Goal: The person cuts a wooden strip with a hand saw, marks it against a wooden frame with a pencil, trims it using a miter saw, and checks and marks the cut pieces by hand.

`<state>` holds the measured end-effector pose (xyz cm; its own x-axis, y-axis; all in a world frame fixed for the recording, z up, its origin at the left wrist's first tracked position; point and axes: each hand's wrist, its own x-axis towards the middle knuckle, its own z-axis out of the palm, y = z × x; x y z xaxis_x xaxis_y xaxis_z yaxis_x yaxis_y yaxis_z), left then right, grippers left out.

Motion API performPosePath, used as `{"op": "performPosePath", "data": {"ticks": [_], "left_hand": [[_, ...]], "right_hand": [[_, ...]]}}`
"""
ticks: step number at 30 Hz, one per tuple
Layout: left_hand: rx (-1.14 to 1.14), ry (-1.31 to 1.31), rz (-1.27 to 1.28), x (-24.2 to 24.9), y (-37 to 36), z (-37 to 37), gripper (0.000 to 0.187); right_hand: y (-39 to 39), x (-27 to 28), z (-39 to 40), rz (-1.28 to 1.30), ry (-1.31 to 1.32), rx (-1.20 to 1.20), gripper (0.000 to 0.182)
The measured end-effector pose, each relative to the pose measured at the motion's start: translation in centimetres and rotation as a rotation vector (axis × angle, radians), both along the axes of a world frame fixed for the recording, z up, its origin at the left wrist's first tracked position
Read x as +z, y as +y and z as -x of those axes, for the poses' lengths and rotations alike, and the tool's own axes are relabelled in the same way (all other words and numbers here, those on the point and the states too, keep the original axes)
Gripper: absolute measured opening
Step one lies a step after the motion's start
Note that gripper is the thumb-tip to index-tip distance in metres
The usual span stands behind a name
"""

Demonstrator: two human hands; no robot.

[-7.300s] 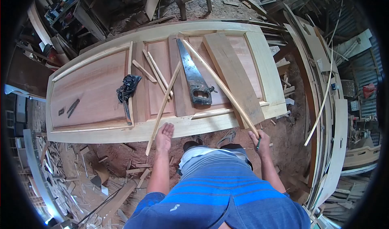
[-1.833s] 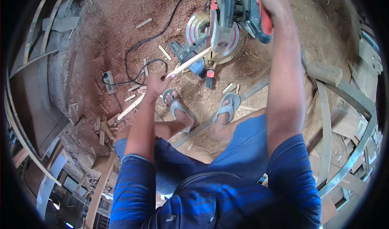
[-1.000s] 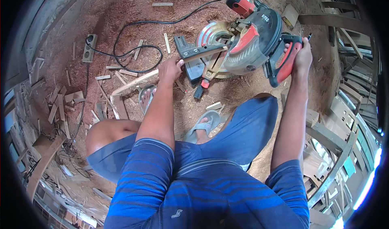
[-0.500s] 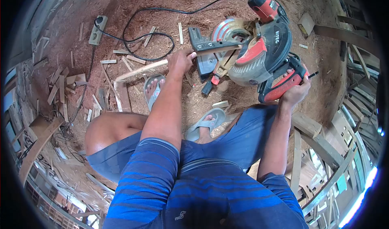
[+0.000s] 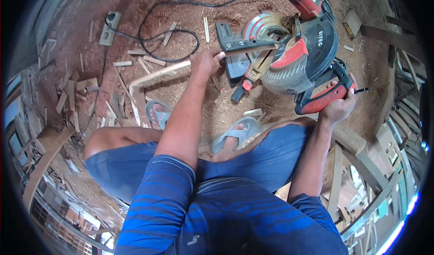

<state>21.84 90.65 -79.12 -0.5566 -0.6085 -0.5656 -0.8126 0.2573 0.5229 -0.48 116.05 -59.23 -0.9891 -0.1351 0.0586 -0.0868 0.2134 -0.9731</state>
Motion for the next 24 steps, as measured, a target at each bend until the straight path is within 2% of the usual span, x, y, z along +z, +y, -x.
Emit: {"op": "performPosePath", "data": {"ticks": [4,10,21,24], "left_hand": [[0.001,0.003,0.018,-0.2,0.0,-0.2,0.032],[0.003,0.061,0.050,-0.5,0.2,-0.4,0.031],[-0.044,0.027,-0.003,0.0,-0.1,0.0,0.032],[-0.049,0.032,0.011,0.0,0.0,-0.2,0.032]], "right_hand": [[-0.2,0.5,1.9,-0.042,0.013,-0.023,0.049],[-1.0,1.1,0.6,-0.016,-0.010,-0.070,0.048],[-0.6,-2.2,-3.4,-0.007,0.113,-0.156,0.045],[-0.4,-2.6,-4.0,-0.079,0.147,-0.159,0.045]]}}
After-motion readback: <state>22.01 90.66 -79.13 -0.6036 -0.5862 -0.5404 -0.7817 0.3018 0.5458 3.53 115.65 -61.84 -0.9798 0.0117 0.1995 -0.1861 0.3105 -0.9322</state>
